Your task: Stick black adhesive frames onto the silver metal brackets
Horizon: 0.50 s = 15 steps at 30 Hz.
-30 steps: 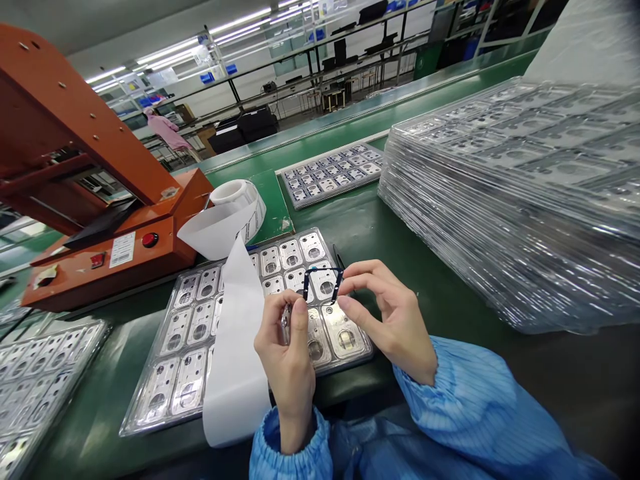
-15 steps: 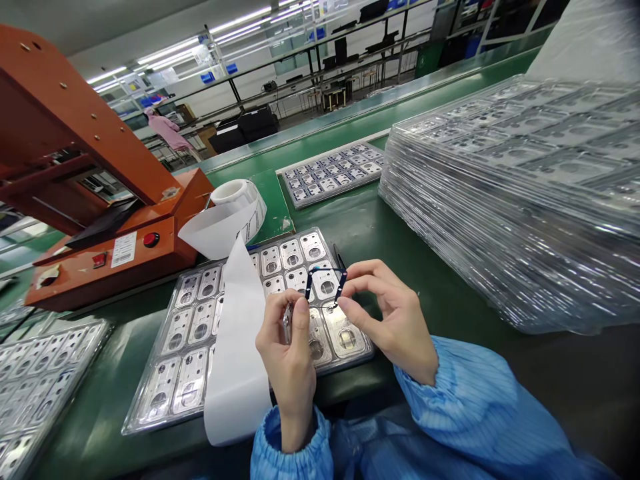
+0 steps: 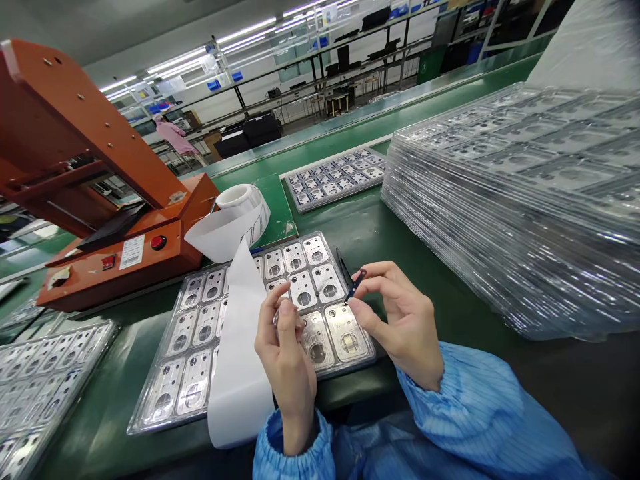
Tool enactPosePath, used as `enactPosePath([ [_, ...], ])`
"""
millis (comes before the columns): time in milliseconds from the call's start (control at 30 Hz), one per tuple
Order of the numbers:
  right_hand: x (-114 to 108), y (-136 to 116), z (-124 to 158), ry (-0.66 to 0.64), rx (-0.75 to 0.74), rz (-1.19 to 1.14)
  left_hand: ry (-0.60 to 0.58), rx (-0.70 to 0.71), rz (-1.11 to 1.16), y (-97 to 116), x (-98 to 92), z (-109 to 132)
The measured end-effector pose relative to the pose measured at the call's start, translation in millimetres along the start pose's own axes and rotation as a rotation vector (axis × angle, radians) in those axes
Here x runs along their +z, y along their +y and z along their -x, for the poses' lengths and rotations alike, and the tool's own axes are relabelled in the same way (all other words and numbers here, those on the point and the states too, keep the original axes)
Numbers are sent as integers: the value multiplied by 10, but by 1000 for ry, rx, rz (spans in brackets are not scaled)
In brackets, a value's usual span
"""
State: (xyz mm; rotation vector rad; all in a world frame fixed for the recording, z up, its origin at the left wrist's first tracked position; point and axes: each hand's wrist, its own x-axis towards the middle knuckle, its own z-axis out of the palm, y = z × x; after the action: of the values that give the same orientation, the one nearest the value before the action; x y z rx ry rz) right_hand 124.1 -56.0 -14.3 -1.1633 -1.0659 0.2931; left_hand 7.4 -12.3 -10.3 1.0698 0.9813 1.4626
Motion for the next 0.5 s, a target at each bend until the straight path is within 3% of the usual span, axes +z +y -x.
enactPosePath([
  [167, -2, 17, -13, -88, 46, -88, -55, -170, 198, 55, 2, -21],
  [333, -21, 34, -9, -258, 141, -233, -304, -503, 268, 113, -53, -70],
  [400, -22, 35, 2, -323, 177, -274, -369, -563, 284, 121, -75, -88],
  [500, -17, 28, 27, -396, 195, -308, -360, -591, 313, 120, -87, -101],
])
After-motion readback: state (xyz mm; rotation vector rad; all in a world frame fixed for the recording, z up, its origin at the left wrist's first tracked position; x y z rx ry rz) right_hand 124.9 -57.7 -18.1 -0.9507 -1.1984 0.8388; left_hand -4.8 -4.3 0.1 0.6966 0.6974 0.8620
